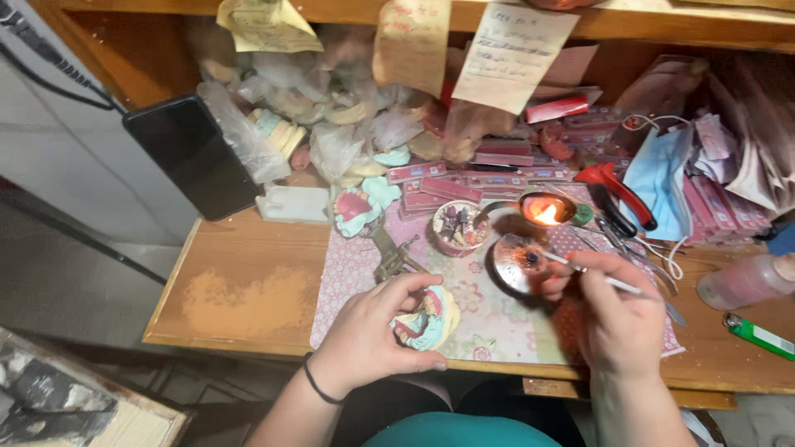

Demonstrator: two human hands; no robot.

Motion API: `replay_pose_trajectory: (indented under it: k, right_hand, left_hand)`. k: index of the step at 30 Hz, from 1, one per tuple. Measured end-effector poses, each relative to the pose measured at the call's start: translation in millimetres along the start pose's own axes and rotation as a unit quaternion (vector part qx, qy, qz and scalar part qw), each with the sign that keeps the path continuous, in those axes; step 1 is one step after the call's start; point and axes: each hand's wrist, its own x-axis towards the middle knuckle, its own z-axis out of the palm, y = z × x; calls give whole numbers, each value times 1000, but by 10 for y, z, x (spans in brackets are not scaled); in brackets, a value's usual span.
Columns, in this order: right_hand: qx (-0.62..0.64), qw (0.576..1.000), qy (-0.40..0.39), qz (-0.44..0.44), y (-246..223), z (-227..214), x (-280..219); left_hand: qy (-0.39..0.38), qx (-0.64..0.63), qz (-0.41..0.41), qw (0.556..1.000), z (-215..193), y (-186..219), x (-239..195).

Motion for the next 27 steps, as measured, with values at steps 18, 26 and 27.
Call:
replay_pose_trajectory:
  k: [18, 26, 27]
  right_hand:
    - [-87, 991, 96, 19, 98, -286, 110]
    - [-117, 986, 114, 21, 96, -281, 94]
    - [-121, 986, 116, 20, 97, -284, 94]
  left_hand:
    - [-3, -4, -18, 1000, 13, 17, -5]
    - [-6, -1, -28, 1000, 2, 34, -11]
    - [-5, 1, -29, 1000, 3, 33, -11]
